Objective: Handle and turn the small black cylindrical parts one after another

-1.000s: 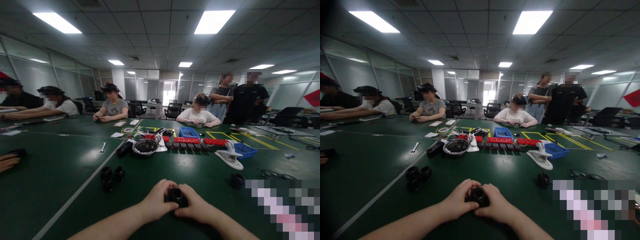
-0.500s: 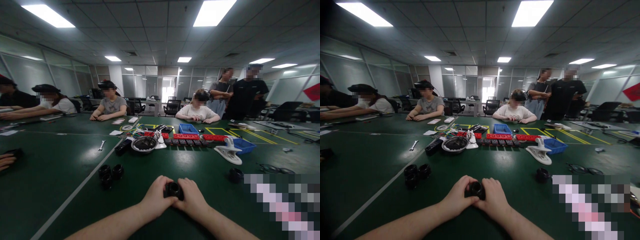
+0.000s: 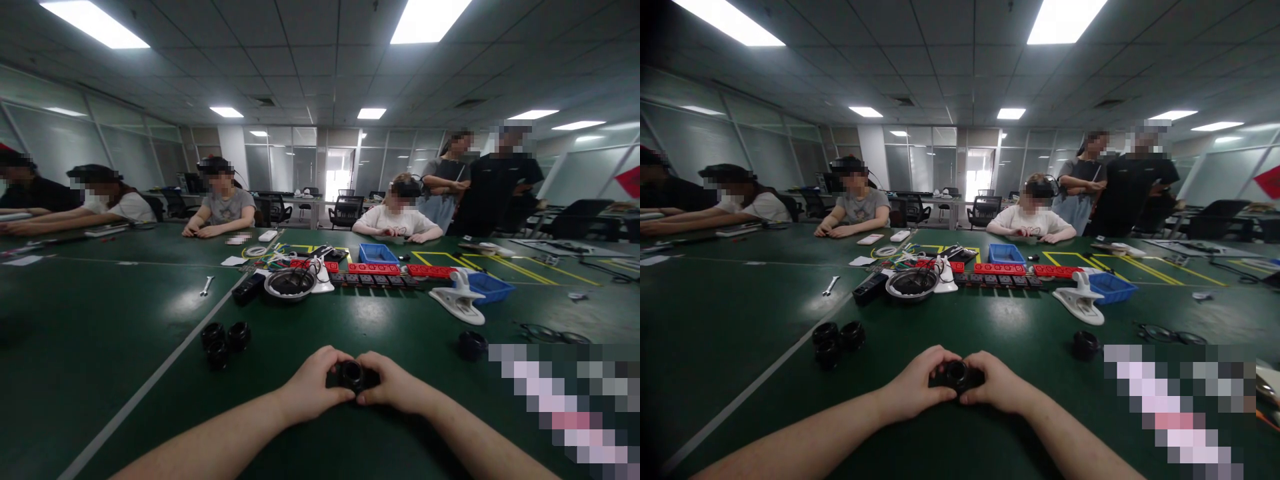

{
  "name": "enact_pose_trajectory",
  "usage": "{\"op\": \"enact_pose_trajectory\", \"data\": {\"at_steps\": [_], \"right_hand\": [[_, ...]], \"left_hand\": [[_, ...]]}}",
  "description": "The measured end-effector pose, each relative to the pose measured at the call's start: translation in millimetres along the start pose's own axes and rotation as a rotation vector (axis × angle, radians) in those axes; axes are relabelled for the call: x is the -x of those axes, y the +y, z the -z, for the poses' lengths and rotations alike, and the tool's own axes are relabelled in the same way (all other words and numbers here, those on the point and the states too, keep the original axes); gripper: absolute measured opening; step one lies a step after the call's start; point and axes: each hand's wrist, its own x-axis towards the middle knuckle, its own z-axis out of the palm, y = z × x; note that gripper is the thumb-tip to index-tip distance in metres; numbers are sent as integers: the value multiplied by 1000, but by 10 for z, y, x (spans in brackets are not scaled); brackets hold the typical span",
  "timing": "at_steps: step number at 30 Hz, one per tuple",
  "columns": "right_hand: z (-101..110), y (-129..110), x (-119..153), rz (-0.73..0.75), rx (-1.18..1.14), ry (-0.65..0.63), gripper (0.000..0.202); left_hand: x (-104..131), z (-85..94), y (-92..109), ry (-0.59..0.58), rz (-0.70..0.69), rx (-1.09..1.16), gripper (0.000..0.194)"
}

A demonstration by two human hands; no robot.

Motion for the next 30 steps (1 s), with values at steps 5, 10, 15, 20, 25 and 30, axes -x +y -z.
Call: {"op": "enact_pose_trajectory", "data": {"at_steps": [5,10,15,20,25,30], "right_hand": [[-203,-19,-32,-103,297,208,33],[-306,-101,-30,-77,535,292,29],[-144,-46,-12,79,269,89,44],[67,-4,15,95,12,-107,29],[-42,-12,-3,-24,97,18,34],[-281,-90,-20,-60,485,268,28]], "left_hand": [[7,-127,31,165,107,-16,36],[-3,-161,32,229,145,-45,33],[-26,-44,-28,56,21,11,36],[-4,37,-6,-32,-36,22,39],[18,-34,25,20,20,11,35],[8,-152,-12,188,90,1,34]]}}
